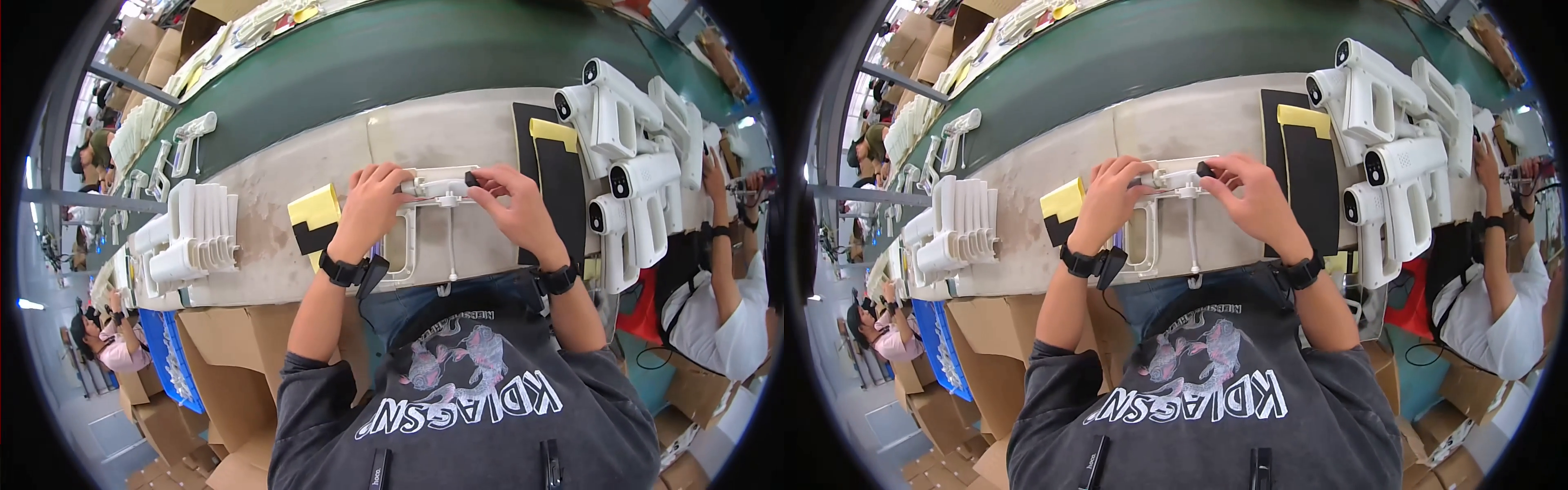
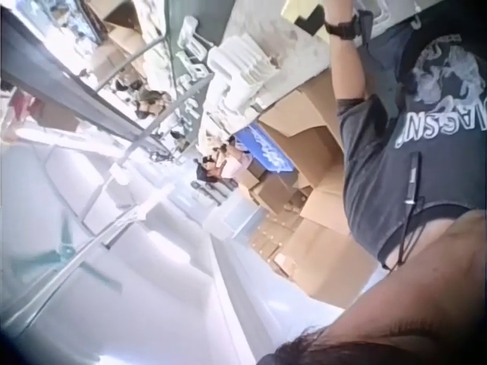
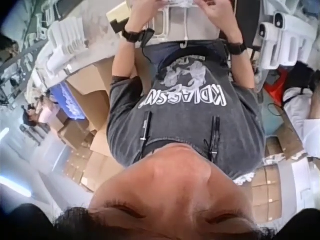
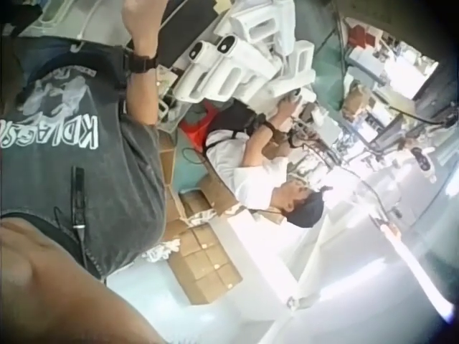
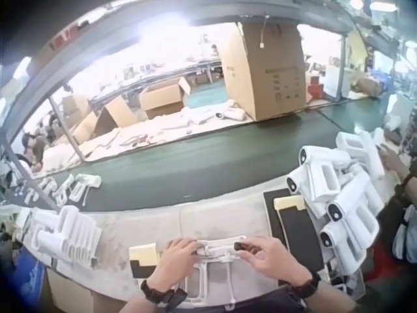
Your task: The person picks up a white plastic housing, peels a black adhesive strip from a yellow sheet, and presses it into the housing. They then fit a white plastic cover onto the housing and place the assembled unit onto a stack.
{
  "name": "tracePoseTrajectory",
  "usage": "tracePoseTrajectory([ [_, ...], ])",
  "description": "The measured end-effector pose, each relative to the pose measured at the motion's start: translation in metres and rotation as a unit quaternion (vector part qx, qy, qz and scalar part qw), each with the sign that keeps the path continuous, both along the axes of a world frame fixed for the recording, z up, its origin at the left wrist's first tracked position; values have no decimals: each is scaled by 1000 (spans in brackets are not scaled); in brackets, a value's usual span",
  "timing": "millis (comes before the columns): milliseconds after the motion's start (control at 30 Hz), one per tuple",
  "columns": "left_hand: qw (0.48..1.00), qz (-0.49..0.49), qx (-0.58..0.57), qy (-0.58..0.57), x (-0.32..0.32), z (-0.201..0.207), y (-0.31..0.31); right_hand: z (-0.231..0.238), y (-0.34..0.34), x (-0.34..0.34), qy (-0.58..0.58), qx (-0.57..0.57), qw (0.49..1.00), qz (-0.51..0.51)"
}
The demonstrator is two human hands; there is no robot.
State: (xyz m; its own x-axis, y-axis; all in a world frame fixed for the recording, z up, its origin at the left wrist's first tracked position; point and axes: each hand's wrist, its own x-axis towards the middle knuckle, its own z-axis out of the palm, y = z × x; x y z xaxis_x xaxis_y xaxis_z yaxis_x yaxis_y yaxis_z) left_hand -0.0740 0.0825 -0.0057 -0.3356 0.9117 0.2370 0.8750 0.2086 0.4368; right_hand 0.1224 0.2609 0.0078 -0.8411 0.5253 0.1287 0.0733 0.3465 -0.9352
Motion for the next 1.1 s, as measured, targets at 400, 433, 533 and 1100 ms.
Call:
tracePoseTrajectory([
  [400, 999, -39, -3, 10, -11, 5, -1, -11, -2, -9, -11, 4, 1000, -10],
  [433, 999, -40, -4, 11, -10, 6, 0, -12, -2, -10, -6, 9, 1000, -16],
  [533, 999, -32, 16, -20, -2, 7, 3, -10, -3, -13, -8, 16, 1000, -22],
  [1100, 998, -23, -13, -51, -4, 8, 5, -9, -3, -15, -17, 24, 999, -20],
])
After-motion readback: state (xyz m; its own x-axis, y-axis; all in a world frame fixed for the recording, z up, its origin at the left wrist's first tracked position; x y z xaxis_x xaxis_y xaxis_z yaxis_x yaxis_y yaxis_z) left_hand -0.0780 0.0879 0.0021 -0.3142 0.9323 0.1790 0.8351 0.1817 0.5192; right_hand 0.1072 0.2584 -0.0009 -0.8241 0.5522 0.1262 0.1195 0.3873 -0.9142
